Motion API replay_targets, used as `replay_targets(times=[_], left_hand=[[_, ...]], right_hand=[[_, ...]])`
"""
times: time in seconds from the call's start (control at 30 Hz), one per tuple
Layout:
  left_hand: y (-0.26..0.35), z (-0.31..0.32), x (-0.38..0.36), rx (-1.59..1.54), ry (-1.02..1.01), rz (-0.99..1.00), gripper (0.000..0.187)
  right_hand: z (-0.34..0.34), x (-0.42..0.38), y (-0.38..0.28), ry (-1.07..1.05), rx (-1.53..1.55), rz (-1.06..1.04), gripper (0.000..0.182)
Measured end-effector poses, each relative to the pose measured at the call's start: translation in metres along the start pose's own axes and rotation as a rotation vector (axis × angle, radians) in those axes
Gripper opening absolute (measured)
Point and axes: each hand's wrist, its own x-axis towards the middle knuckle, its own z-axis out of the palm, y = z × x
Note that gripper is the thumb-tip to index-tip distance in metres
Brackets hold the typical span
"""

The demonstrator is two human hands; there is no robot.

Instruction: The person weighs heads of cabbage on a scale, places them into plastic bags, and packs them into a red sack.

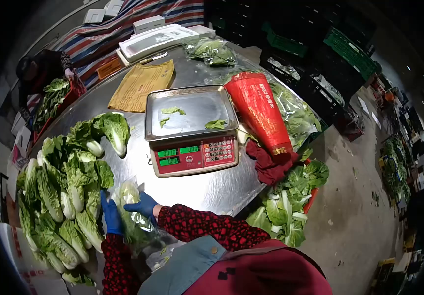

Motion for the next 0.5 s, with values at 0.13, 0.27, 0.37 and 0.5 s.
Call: replay_targets(times=[0.13, 0.27, 0.37, 0.5], left_hand=[[-0.005, 0.020, 0.015, -0.990, -0.222, -0.325, 0.060], [0.112, 0.084, 0.031, -1.219, -0.483, -0.448, 0.076], [0.169, 0.117, 0.055, -1.025, -0.594, -0.472, 0.071], [0.214, 0.140, 0.039, -0.604, -0.623, -0.224, 0.044]], right_hand=[[-0.015, -0.035, -0.030, -0.084, 0.169, -0.195, 0.071], [-0.075, -0.084, -0.090, -0.168, 0.409, -0.269, 0.076], [-0.135, -0.123, -0.131, -0.026, 0.487, -0.324, 0.071], [-0.237, -0.155, -0.165, 0.399, 0.704, -0.553, 0.051]])
